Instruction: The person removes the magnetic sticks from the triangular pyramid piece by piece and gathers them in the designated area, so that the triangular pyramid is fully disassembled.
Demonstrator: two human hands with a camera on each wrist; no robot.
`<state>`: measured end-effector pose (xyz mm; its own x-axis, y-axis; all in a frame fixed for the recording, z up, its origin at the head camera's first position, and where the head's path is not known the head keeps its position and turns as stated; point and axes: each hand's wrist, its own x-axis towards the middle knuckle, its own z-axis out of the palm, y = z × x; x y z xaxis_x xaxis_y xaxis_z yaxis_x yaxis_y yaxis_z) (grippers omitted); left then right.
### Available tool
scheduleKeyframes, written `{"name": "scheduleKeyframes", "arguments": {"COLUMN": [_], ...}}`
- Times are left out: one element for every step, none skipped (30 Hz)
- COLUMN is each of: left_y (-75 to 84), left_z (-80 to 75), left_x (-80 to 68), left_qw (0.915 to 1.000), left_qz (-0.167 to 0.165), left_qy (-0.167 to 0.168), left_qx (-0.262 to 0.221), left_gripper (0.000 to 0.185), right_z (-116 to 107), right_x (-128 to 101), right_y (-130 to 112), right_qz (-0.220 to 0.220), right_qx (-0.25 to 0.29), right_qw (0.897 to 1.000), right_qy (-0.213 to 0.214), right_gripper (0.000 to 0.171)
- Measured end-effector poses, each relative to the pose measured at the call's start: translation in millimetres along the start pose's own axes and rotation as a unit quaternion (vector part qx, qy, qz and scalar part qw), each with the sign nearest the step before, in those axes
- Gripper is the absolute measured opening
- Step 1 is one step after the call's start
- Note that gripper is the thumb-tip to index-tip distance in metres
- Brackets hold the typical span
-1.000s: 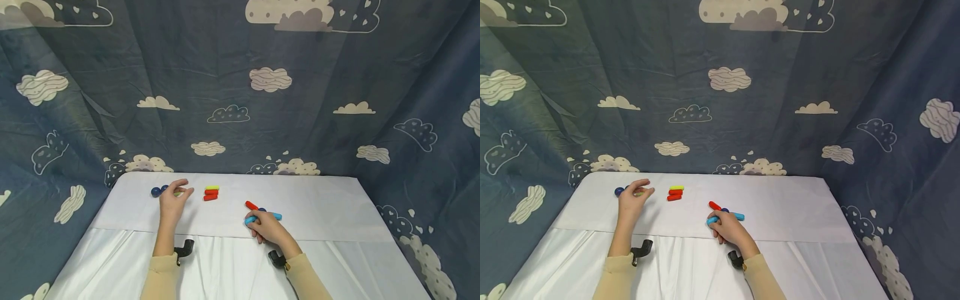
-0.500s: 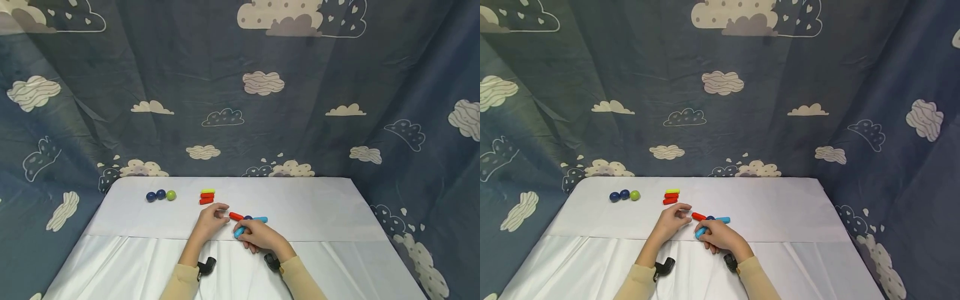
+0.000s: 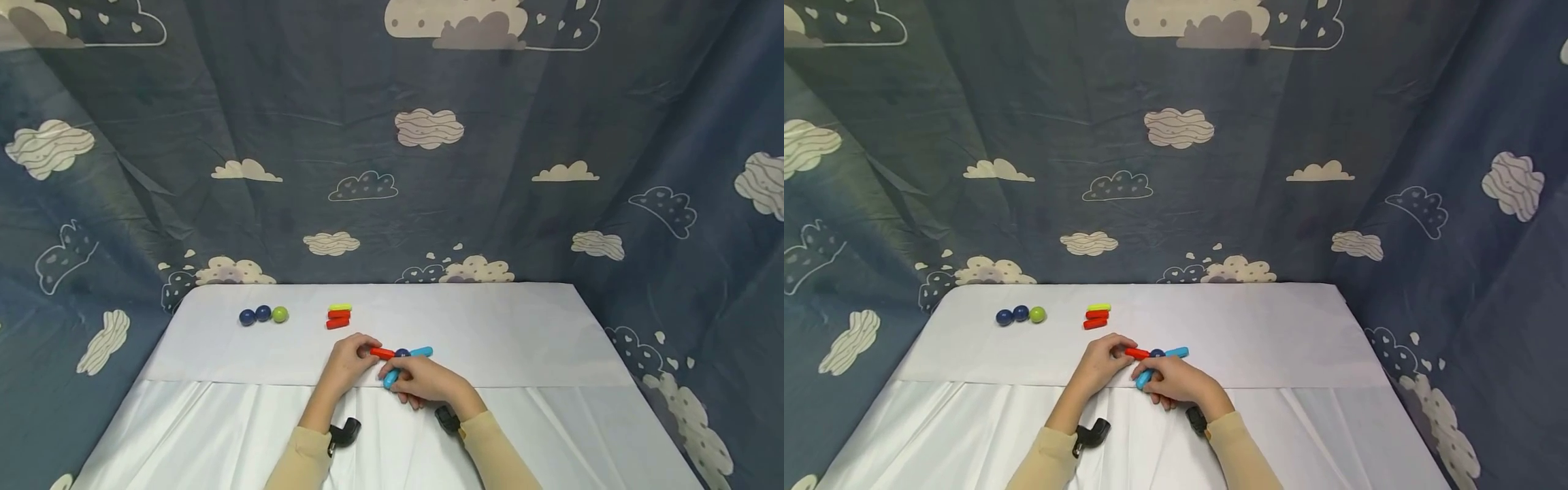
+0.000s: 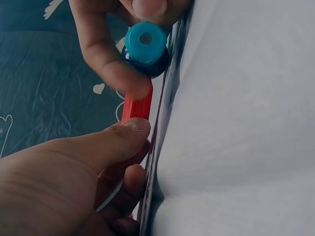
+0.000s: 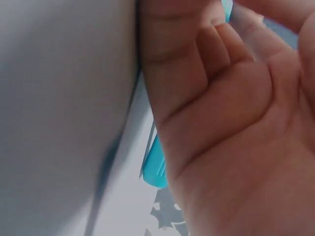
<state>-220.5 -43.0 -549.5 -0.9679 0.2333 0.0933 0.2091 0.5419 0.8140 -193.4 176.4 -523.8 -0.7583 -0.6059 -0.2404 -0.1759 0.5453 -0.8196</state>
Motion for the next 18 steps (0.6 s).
{"name": "scheduleKeyframes", "arguments": {"left_y": [0.0, -0.5, -0.8, -0.9, -0.9, -0.8, -0.4, 0.0, 0.7, 1.3, 1.8, 2.2, 2.5, 2.8, 2.8, 3.0, 3.2, 3.3], "left_z": [-0.3, -0.6, -0.9, -1.1, -1.4, -1.6, -1.9, -2.3, -2.4, -2.6, -2.7, -2.6, -2.5, -2.4, -2.1, -2.0, -2.0, -2.2], "left_x": [-0.4, -0.5, -0.8, -0.6, -0.5, -0.3, -0.2, 0.1, 0.2, 0.4, 0.6, 0.6, 0.6, 0.4, 0.1, -0.2, -0.7, -1.4], "left_qw": [1.0000, 1.0000, 1.0000, 1.0000, 1.0000, 1.0000, 1.0000, 1.0000, 1.0000, 1.0000, 0.9999, 0.9999, 0.9998, 0.9997, 0.9995, 0.9994, 0.9993, 0.9991], "left_qz": [-0.001, 0.001, 0.001, 0.000, -0.002, 0.000, -0.002, 0.000, -0.006, -0.009, -0.012, -0.014, -0.020, -0.023, -0.028, -0.029, -0.030, -0.030], "left_qy": [0.001, 0.001, 0.001, 0.002, 0.003, 0.003, 0.003, 0.003, 0.002, 0.001, 0.000, -0.002, -0.005, -0.010, -0.014, -0.019, -0.024, -0.028], "left_qx": [-0.001, 0.000, 0.000, 0.000, 0.000, 0.002, 0.001, 0.002, -0.001, -0.004, -0.005, -0.005, -0.007, -0.006, -0.006, -0.005, -0.004, -0.003], "left_gripper": [0.020, 0.020, 0.020, 0.020, 0.020, 0.020, 0.020, 0.019, 0.019, 0.018, 0.018, 0.017, 0.017, 0.017, 0.017, 0.017, 0.017, 0.018], "right_z": [-1.7, -3.7, -6.1, -9.2, -12.1, -15.0, -17.8, -20.1, -22.1, -23.8, -24.7, -25.2, -25.1, -24.6, -23.7, -22.4, -20.9, -19.3], "right_x": [-0.9, -2.0, -3.2, -4.4, -5.4, -6.3, -7.2, -7.5, -7.6, -7.6, -7.2, -6.7, -5.9, -5.0, -4.1, -2.9, -1.5, -0.2], "right_y": [0.1, 0.2, 0.6, 1.4, 2.1, 2.9, 3.3, 3.8, 4.4, 4.4, 4.8, 5.4, 5.9, 6.5, 7.2, 8.1, 9.3, 10.4], "right_qz": [-0.001, -0.002, -0.002, -0.006, -0.006, -0.007, -0.009, -0.009, -0.009, -0.009, -0.003, 0.005, 0.014, 0.025, 0.036, 0.045, 0.055, 0.060], "right_qx": [0.005, 0.010, 0.017, 0.023, 0.032, 0.038, 0.041, 0.044, 0.049, 0.053, 0.055, 0.055, 0.054, 0.055, 0.054, 0.050, 0.044, 0.041], "right_qw": [1.000, 1.000, 1.000, 1.000, 0.999, 0.999, 0.999, 0.998, 0.997, 0.996, 0.994, 0.991, 0.988, 0.985, 0.982, 0.979, 0.976, 0.975], "right_qy": [-0.005, -0.008, -0.010, -0.008, -0.003, 0.007, 0.020, 0.036, 0.055, 0.076, 0.098, 0.121, 0.143, 0.162, 0.179, 0.194, 0.204, 0.211], "right_gripper": [0.026, 0.030, 0.033, 0.035, 0.037, 0.038, 0.038, 0.038, 0.038, 0.039, 0.040, 0.041, 0.042, 0.044, 0.045, 0.046, 0.046, 0.046]}}
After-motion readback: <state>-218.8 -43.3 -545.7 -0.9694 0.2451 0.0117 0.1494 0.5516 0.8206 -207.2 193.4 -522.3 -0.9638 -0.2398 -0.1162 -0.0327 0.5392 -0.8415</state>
